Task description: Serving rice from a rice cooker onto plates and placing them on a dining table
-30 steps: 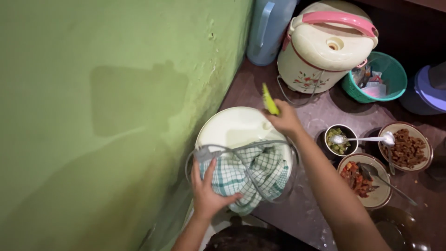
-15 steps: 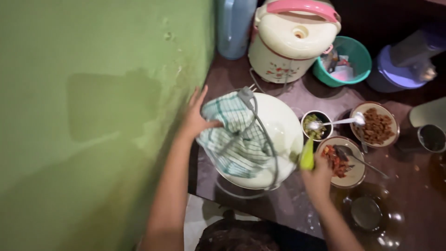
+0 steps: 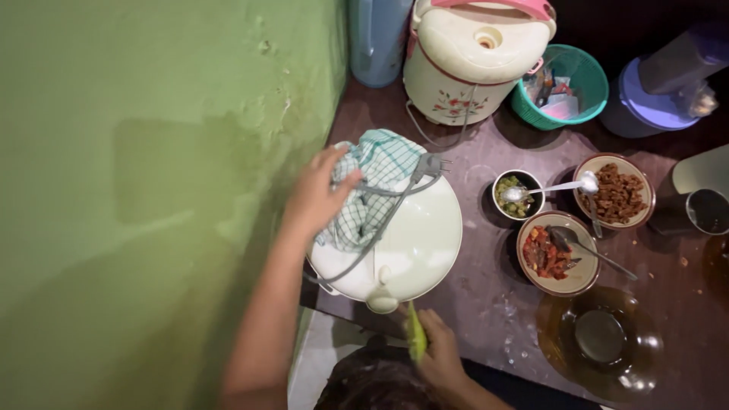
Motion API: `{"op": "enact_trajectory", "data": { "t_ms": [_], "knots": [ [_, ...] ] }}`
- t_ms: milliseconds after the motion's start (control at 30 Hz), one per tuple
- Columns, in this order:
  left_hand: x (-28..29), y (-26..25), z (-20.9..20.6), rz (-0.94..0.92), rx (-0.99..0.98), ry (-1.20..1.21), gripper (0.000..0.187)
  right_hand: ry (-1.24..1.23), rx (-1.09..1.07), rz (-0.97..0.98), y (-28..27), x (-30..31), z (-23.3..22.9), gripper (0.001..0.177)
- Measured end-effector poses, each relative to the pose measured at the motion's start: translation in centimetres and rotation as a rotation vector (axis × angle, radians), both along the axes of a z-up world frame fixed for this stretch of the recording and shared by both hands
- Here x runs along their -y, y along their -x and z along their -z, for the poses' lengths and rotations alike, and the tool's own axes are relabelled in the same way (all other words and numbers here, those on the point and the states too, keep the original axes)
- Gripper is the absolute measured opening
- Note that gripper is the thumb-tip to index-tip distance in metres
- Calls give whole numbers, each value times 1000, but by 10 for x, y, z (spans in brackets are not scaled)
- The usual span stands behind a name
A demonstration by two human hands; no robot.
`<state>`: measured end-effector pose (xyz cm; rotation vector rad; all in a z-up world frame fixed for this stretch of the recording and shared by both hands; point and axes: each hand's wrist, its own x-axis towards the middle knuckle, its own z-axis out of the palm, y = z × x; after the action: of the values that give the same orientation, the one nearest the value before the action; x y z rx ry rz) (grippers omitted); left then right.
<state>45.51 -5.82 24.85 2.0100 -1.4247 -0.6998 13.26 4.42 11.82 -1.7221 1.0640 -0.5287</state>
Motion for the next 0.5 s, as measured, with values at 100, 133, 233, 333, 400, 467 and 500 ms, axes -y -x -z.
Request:
{"op": "enact_trajectory", "data": {
  "t_ms": [100,133,233,333,400,467,500],
  "knots": [
    [-30,25,-5,37,112,12,81,-23,-5,-72,-17,3,-16,17],
    [-39,32,-1,82,247,81,93,-65,4,-84,-22,5,-21,34],
    [-50,50,22,96,417,88,87,-125,-8,-115,-29,8,-33,35],
    [-46,45,36,8,332,247,52,-141,49,-41,-23,12,-8,39],
    [-45,43,15,-41,250,199,71,-235,14,53,27,18,124,49],
    [-35,37,1,-91,168,154,90,-326,-20,145,59,27,145,69],
    [-27,30,-1,-172,83,94,79,-277,135,213,47,39,113,51]
  ]
}}
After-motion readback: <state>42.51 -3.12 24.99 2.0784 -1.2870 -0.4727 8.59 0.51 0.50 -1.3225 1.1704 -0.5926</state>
